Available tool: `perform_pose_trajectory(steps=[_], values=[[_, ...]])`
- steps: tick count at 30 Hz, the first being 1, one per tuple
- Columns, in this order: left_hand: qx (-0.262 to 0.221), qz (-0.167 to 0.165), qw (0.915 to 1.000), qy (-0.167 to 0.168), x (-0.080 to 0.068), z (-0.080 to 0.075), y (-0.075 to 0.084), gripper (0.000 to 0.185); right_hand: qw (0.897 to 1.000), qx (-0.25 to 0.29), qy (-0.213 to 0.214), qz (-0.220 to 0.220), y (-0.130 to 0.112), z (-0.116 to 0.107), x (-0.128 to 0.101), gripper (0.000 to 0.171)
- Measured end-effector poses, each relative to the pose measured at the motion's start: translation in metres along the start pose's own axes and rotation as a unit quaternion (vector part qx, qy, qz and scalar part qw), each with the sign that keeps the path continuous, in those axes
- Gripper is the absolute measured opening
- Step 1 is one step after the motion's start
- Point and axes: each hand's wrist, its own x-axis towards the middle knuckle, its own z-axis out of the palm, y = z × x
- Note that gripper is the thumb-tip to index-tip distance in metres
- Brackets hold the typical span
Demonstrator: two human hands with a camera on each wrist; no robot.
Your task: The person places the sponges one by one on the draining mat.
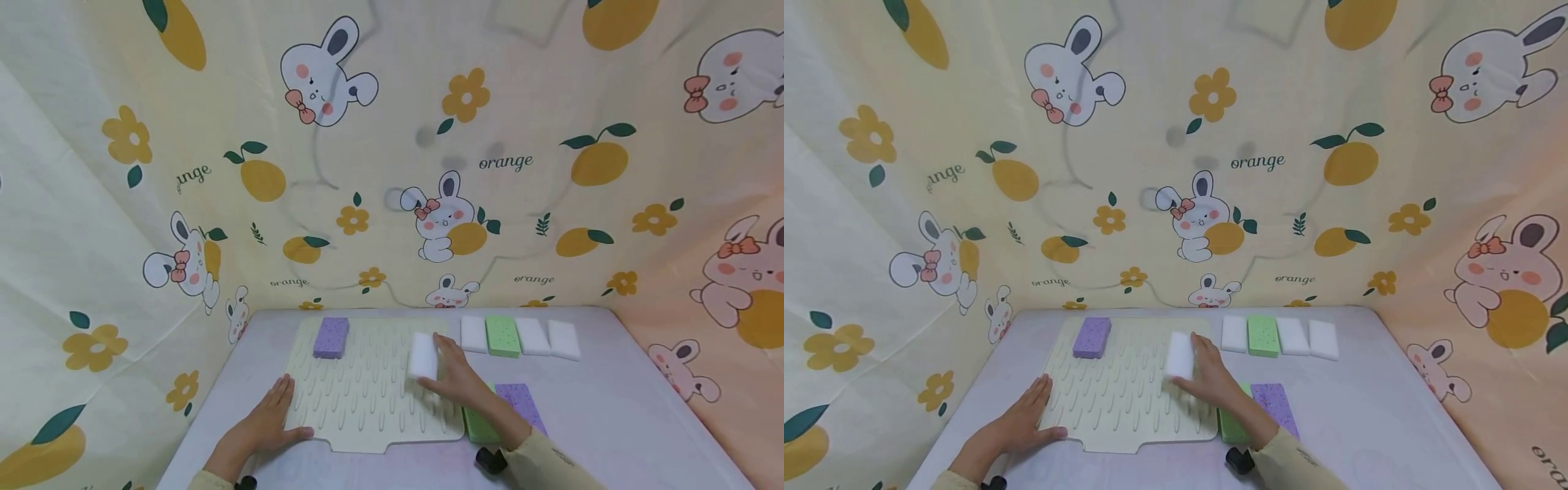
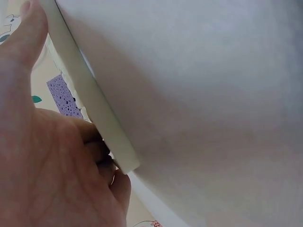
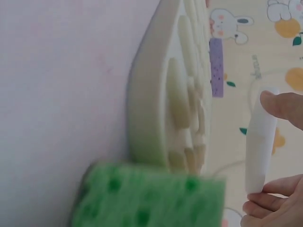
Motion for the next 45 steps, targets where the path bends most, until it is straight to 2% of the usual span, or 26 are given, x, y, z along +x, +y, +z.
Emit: perform_pose_trajectory(steps=[9, 13, 22, 37, 45], values=[[-0.042, 0.029, 0.9985, 0.020, -0.001, 0.006, -0.007, 0.134, 1.000, -0.001, -0.006, -0.007, -0.010, 0.014, 0.012, 0.110], [-0.038, 0.025, 0.9988, 0.019, -0.001, 0.003, -0.004, 0.133, 1.000, 0.006, -0.007, -0.011, -0.016, 0.019, 0.017, 0.108], [0.008, 0.004, 1.0000, 0.004, -0.001, 0.001, 0.002, 0.125, 1.000, 0.008, -0.026, -0.004, -0.027, 0.034, 0.031, 0.108], [-0.014, -0.002, 0.9999, 0.001, -0.001, -0.003, 0.002, 0.129, 0.999, 0.015, -0.036, -0.007, -0.041, 0.060, 0.058, 0.108], [-0.007, -0.009, 0.9999, -0.010, 0.001, -0.001, 0.000, 0.134, 0.999, 0.017, -0.051, -0.007, -0.040, 0.072, 0.079, 0.107]])
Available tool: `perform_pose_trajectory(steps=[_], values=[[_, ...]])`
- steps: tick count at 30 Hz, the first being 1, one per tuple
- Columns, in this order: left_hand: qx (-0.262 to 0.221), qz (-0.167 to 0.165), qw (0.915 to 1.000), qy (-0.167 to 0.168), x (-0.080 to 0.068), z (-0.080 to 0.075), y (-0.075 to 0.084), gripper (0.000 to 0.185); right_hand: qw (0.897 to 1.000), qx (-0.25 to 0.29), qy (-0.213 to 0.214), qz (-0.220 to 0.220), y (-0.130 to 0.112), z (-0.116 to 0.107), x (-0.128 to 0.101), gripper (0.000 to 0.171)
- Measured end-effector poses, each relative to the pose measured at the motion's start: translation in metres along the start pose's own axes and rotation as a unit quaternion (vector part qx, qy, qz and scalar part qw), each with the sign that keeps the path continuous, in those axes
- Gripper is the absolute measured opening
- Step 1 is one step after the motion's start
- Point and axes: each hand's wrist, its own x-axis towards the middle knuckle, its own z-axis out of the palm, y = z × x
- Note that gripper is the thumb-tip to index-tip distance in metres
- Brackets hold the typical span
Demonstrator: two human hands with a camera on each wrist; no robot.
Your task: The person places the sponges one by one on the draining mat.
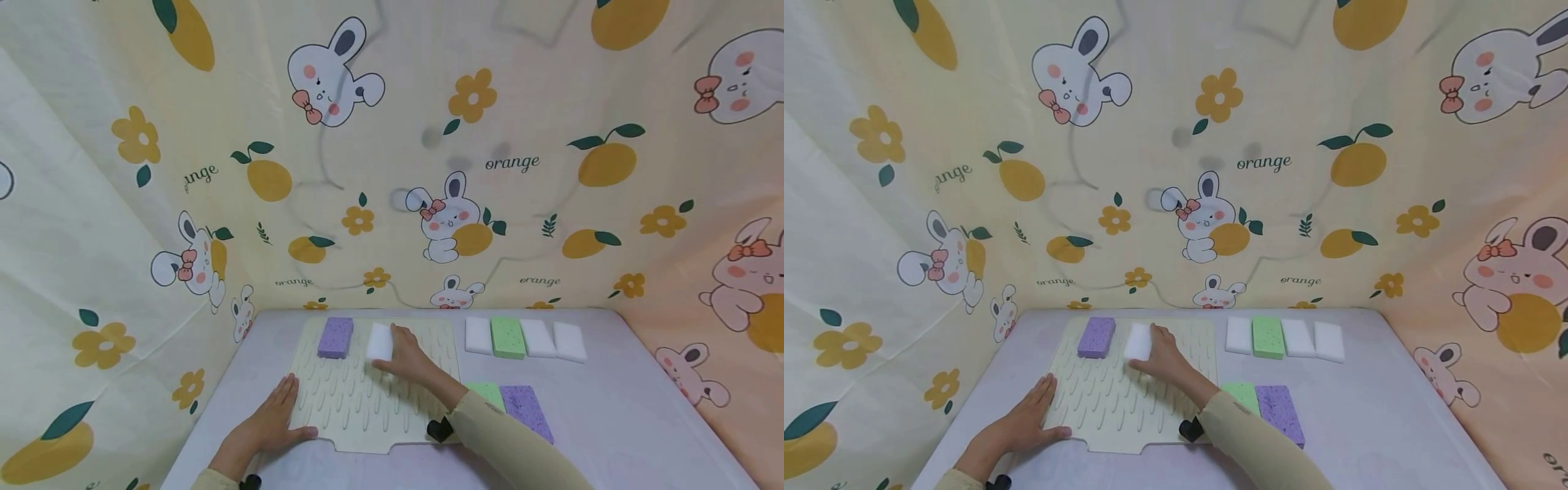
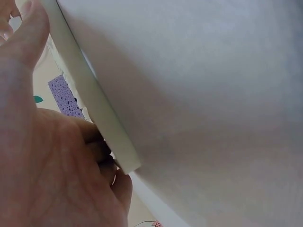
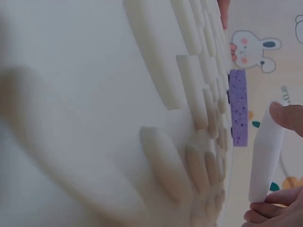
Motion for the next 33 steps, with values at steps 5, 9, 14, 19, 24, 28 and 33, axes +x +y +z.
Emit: perform_pose_trajectory(steps=[5, 9, 14, 19, 24, 28, 33], values=[[0.000, -0.008, 1.0000, 0.002, -0.003, -0.004, 0.005, 0.127, 1.000, 0.002, -0.017, 0.015, 0.002, 0.004, 0.011, 0.107], [0.005, -0.012, 0.9999, 0.002, -0.003, -0.006, 0.008, 0.125, 0.999, 0.014, -0.033, 0.021, 0.003, 0.006, 0.018, 0.107], [0.005, -0.009, 0.9999, 0.001, -0.001, -0.004, 0.005, 0.125, 0.999, 0.015, -0.047, 0.019, 0.001, 0.007, 0.024, 0.107], [0.012, -0.006, 0.9999, 0.003, 0.000, -0.001, 0.003, 0.126, 0.998, 0.010, -0.052, 0.022, 0.000, 0.010, 0.032, 0.107], [0.009, -0.002, 0.9999, 0.003, -0.001, -0.002, 0.004, 0.125, 0.998, 0.006, -0.052, 0.021, 0.004, 0.016, 0.042, 0.106], [0.012, 0.003, 0.9999, 0.006, -0.001, -0.003, 0.004, 0.124, 0.998, -0.003, -0.051, 0.022, 0.006, 0.019, 0.049, 0.107], [0.009, 0.008, 0.9999, 0.007, -0.001, -0.003, 0.004, 0.123, 0.998, -0.001, -0.053, 0.028, 0.006, 0.021, 0.053, 0.107]])
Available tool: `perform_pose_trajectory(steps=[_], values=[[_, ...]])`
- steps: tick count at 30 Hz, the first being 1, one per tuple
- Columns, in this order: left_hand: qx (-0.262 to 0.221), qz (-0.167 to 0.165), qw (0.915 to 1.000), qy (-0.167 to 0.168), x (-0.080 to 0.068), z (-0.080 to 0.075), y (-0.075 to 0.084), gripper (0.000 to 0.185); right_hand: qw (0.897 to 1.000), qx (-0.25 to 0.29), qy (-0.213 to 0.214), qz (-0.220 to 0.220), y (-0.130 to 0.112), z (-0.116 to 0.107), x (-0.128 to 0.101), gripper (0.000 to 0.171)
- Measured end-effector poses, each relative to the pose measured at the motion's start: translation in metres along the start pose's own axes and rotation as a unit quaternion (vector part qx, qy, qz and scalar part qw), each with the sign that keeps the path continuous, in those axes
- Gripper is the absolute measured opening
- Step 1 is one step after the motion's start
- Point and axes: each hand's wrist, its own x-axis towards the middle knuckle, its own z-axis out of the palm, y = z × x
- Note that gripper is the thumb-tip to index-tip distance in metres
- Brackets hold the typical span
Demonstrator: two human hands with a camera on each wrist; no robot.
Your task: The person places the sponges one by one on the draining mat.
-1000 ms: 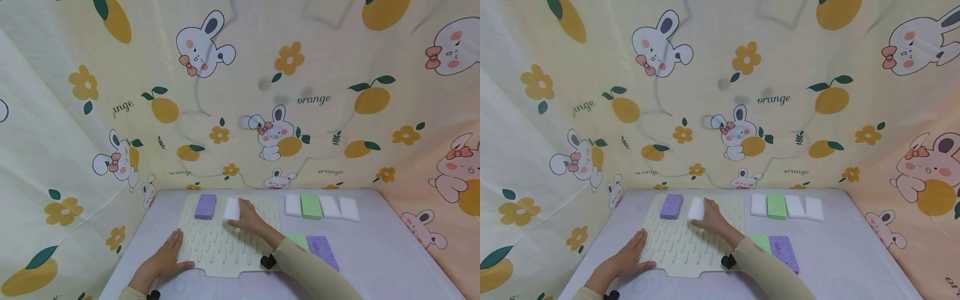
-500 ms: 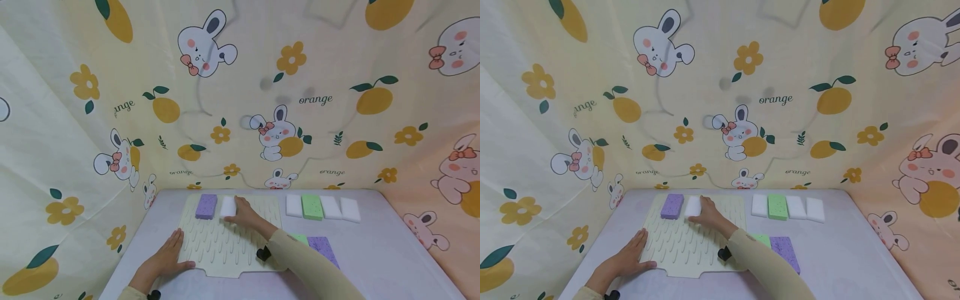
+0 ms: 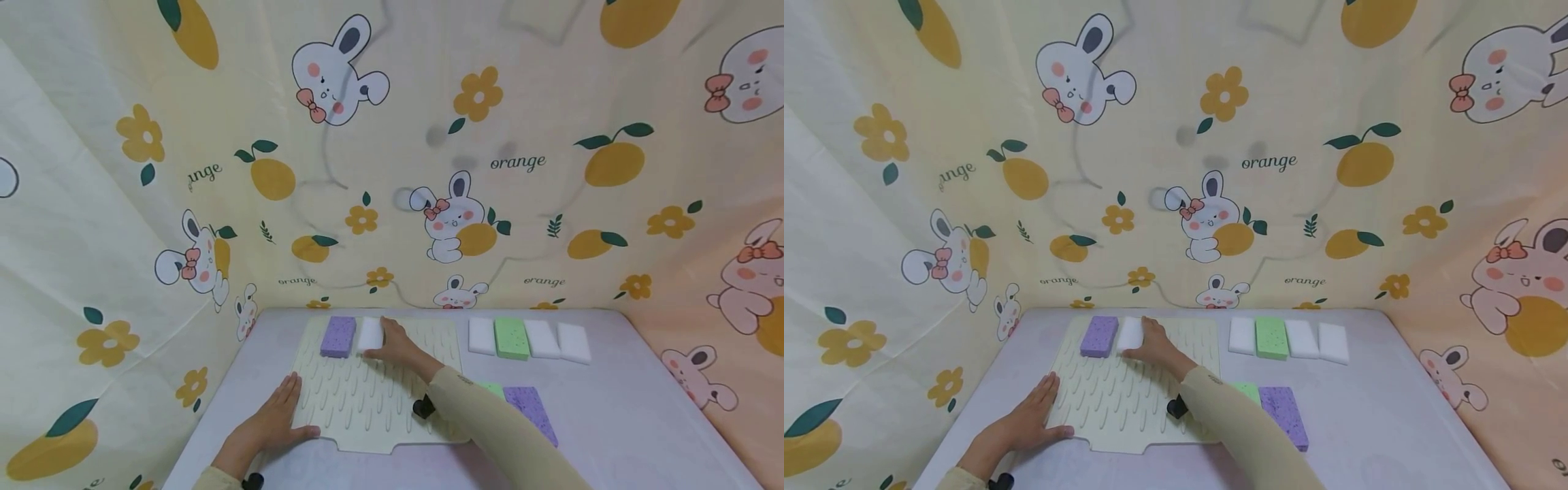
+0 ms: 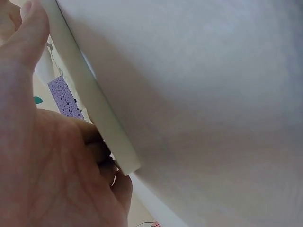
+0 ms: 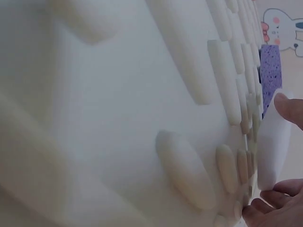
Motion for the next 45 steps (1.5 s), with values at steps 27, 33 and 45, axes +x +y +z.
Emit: perform_pose_trajectory(steps=[27, 33, 45], values=[[-0.007, 0.004, 1.0000, 0.004, 0.000, 0.003, -0.001, 0.125, 0.999, -0.046, -0.017, -0.002, -0.005, 0.002, -0.001, 0.111], [-0.026, 0.007, 0.9996, -0.002, -0.002, 0.000, 0.001, 0.130, 1.000, -0.018, -0.023, 0.006, -0.010, -0.003, -0.009, 0.113], [-0.007, 0.003, 0.9999, 0.009, -0.003, -0.002, 0.006, 0.121, 0.998, -0.051, -0.030, -0.015, 0.003, -0.015, -0.018, 0.115]])
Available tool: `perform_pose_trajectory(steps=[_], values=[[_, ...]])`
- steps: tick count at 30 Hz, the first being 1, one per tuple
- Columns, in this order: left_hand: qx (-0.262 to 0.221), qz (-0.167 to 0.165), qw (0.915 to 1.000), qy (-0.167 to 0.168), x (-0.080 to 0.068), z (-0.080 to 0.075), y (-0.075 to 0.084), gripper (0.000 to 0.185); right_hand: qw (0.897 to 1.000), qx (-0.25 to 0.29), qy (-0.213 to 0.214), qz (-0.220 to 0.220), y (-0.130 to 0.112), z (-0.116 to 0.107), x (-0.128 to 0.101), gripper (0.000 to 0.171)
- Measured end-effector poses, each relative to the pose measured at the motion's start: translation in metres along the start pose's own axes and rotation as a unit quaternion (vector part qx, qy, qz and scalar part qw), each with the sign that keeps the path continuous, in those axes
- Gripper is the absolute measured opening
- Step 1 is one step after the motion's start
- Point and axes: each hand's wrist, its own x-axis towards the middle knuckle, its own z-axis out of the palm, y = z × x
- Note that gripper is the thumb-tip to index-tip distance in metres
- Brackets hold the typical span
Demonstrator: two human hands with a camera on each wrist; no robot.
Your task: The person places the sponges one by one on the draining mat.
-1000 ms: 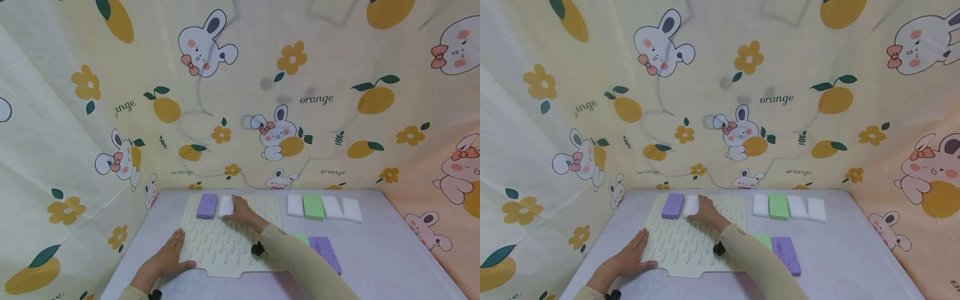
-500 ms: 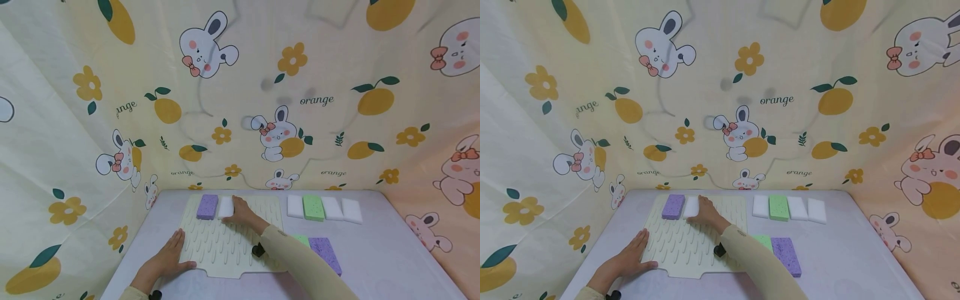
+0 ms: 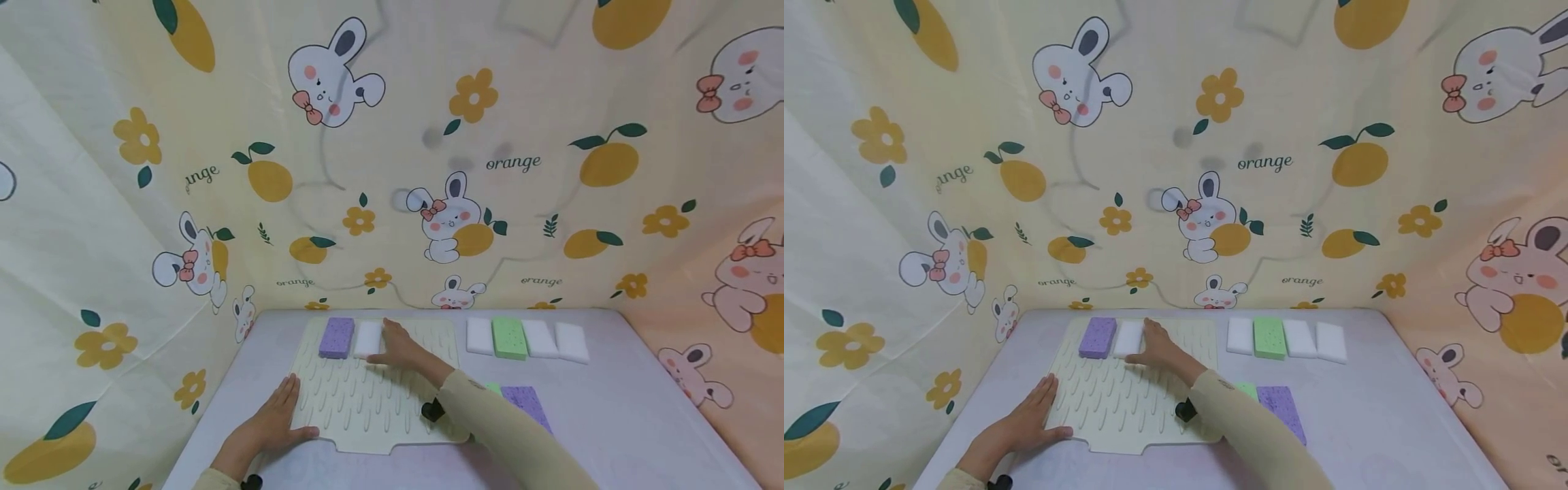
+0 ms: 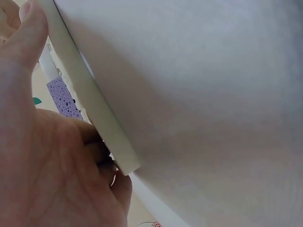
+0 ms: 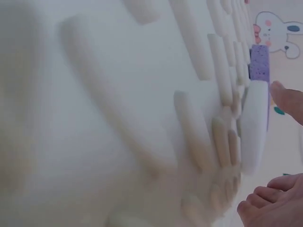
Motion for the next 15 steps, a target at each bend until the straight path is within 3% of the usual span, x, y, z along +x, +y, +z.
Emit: perform_pose_trajectory(steps=[6, 15], values=[[-0.004, 0.007, 1.0000, 0.002, -0.001, 0.000, 0.001, 0.120, 1.000, 0.016, 0.004, -0.008, 0.008, -0.013, -0.017, 0.114], [-0.015, 0.023, 0.9996, 0.006, -0.002, 0.002, -0.002, 0.122, 1.000, 0.000, 0.010, -0.017, 0.024, -0.030, -0.042, 0.111]])
